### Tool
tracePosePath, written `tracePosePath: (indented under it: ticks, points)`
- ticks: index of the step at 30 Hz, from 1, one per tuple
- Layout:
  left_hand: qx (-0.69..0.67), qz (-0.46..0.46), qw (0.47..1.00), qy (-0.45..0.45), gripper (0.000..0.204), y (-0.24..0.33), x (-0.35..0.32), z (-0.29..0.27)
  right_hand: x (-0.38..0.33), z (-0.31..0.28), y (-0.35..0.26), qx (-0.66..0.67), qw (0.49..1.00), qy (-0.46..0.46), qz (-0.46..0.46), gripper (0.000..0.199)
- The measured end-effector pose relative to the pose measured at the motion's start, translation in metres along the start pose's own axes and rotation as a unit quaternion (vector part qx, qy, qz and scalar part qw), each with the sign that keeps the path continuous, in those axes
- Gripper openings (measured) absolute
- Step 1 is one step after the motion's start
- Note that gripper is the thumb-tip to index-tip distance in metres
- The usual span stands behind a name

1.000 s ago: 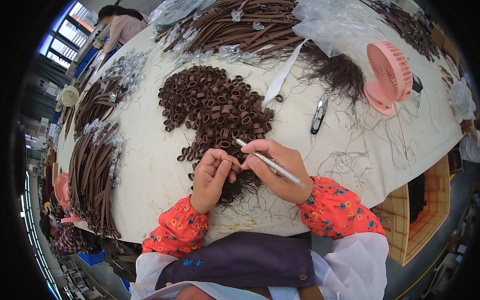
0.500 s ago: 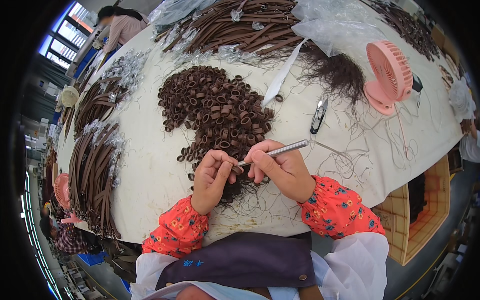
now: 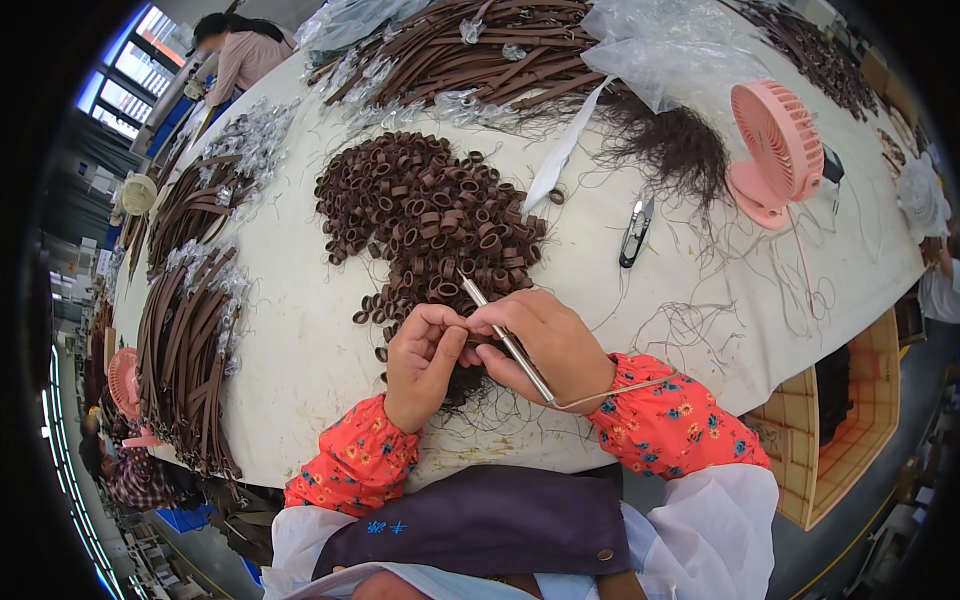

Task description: The person uses a metal tool to thread a thin wire through small brown plastic rings. They repeatedly pick up a ring, insert the tool, and pull the wire through, working at a table covered with piles of rings and loose hair strands.

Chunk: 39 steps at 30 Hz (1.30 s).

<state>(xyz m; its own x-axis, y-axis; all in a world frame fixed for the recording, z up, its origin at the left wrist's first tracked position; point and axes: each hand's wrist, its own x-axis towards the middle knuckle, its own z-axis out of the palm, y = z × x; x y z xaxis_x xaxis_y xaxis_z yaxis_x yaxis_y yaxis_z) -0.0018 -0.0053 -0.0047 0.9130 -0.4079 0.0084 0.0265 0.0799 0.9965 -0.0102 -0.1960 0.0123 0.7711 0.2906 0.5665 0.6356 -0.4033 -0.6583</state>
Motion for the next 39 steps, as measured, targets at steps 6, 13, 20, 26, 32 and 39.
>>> tracePosePath:
  ticks: [6, 13, 20, 26, 32, 39]
  points:
    - [-0.122, 0.005, 0.992, -0.03, 0.021, 0.004, 0.004, 0.003, -0.005, -0.001, -0.002, 0.214, 0.956, 0.018, 0.201, 0.031]
    - [-0.075, -0.023, 0.997, -0.008, 0.014, -0.001, 0.001, 0.004, -0.002, -0.004, -0.006, 0.351, 0.892, 0.016, 0.285, 0.029]
    - [-0.055, -0.025, 0.998, 0.013, 0.011, 0.005, 0.001, 0.004, -0.002, -0.002, -0.005, 0.379, 0.88, 0.03, 0.285, 0.029]
    - [-0.118, -0.066, 0.991, -0.008, 0.016, 0.008, 0.002, 0.012, -0.009, 0.003, -0.001, 0.227, 0.954, 0.063, 0.188, 0.03]
    - [-0.096, -0.097, 0.991, 0.0, 0.009, 0.003, 0.002, 0.005, -0.008, 0.007, -0.002, 0.159, 0.973, 0.079, 0.145, 0.029]
    - [-0.04, -0.043, 0.998, -0.016, 0.005, 0.003, 0.002, 0.004, -0.009, 0.004, -0.004, 0.213, 0.957, 0.052, 0.192, 0.029]
